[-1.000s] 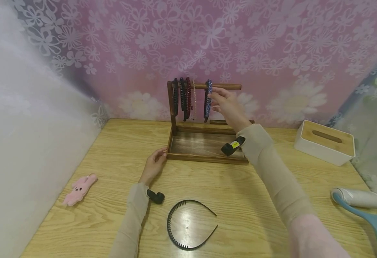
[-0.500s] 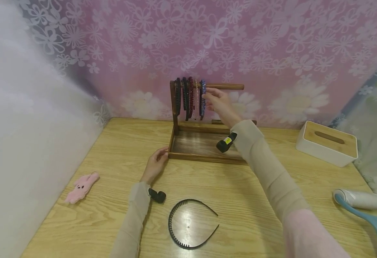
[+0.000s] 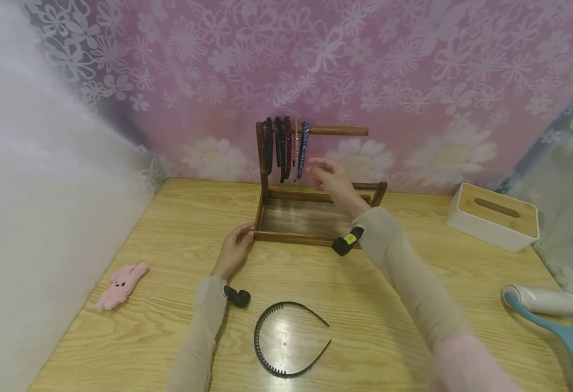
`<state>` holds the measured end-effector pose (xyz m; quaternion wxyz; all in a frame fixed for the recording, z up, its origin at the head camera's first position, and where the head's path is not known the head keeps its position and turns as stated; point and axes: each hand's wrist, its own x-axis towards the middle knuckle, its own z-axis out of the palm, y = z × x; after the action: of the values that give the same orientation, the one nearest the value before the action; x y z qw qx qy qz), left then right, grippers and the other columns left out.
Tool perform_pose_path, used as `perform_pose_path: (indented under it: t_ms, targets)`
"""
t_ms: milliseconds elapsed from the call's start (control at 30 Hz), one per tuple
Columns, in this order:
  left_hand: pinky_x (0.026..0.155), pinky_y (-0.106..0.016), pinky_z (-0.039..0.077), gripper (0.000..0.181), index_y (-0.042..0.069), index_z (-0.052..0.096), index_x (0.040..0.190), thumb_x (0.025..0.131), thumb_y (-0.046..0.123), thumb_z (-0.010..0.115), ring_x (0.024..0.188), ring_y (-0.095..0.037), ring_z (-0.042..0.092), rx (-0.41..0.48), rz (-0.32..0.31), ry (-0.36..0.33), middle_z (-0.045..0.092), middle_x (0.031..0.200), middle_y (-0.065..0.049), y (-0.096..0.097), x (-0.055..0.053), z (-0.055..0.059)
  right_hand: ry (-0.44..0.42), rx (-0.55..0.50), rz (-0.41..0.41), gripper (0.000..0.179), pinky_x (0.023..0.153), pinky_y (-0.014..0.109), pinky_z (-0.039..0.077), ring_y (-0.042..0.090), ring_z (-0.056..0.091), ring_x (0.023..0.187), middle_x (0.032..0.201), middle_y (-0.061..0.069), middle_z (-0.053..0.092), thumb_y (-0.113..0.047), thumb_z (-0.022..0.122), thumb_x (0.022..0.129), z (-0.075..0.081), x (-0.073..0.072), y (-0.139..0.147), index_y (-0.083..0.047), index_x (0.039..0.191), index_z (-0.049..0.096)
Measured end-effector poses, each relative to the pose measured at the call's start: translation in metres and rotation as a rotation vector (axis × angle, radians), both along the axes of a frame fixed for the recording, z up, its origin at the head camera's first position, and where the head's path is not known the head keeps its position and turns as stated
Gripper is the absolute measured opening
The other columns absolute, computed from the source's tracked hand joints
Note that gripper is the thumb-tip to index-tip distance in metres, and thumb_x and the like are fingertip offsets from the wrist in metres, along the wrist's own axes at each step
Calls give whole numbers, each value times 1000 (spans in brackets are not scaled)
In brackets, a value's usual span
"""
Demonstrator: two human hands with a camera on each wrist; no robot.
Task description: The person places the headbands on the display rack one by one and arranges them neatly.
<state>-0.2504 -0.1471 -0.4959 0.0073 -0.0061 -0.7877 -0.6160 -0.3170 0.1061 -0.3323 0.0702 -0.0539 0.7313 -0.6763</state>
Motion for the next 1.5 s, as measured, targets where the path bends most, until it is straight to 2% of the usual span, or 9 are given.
perform_pose_path:
  t_ms: [233,267,500,667,833,1033,1200,1367,1500]
  targets:
    - [106,-43,43,36,12,54,138,103,21,50,121,-29,54,-14,-4,-3,57,128,-16,-2,0,-1,-41,-28,68,35,72,21,51,9,53,78,99,-6,59,-17,55,100,-32,39,-1,-5,133,54]
    - [106,-44,42,36,11,54,138,103,21,50,121,-30,53,-9,-5,-11,56,129,-17,-1,3,3,-51,-30,76,34,71,21,51,10,53,78,98,-6,59,-16,55,100,-36,45,-2,-5,133,54]
    - [107,-44,41,38,12,53,139,103,22,50,122,-29,53,-8,-12,-9,56,130,-17,-1,-1,-3,-73,-5,142,39,78,27,52,11,57,80,94,-9,62,-13,57,98,-70,90,-4,2,133,52]
    - [106,-43,43,37,12,53,139,103,21,50,122,-29,53,-10,-18,-8,56,130,-17,0,-1,-1,-66,6,230,41,73,25,52,7,56,75,90,-8,61,-12,58,96,-95,124,-10,10,130,50]
    - [104,-43,44,37,14,52,139,104,22,49,122,-28,53,-13,-13,-29,55,131,-14,-1,-1,-1,-77,44,352,37,66,21,47,8,53,72,91,2,63,-11,59,95,-112,155,-22,10,125,54]
    - [105,-43,43,37,14,53,139,103,23,49,123,-28,53,-21,-10,-34,55,131,-14,-1,-1,0,-160,113,527,29,58,17,48,7,57,69,92,10,66,-9,60,92,-122,188,-37,4,118,61]
    - [105,-43,44,37,14,53,139,103,22,49,123,-28,53,-16,-9,-31,55,131,-14,0,0,1,-87,207,640,23,56,16,47,3,56,64,85,-1,65,-11,65,89,-125,211,-46,0,109,64]
    - [105,-43,44,38,13,52,139,103,22,50,122,-28,54,-21,-14,-17,56,130,-15,0,-1,0,1,357,636,24,60,14,44,-3,50,61,79,-11,61,-20,75,84,-128,230,-51,-10,101,62]
    - [108,-44,42,38,12,52,139,103,22,50,123,-29,53,-25,-9,-15,56,130,-15,0,-1,-2,45,463,621,28,67,14,42,-5,48,67,76,-15,58,-18,79,78,-125,241,-50,-14,99,61]
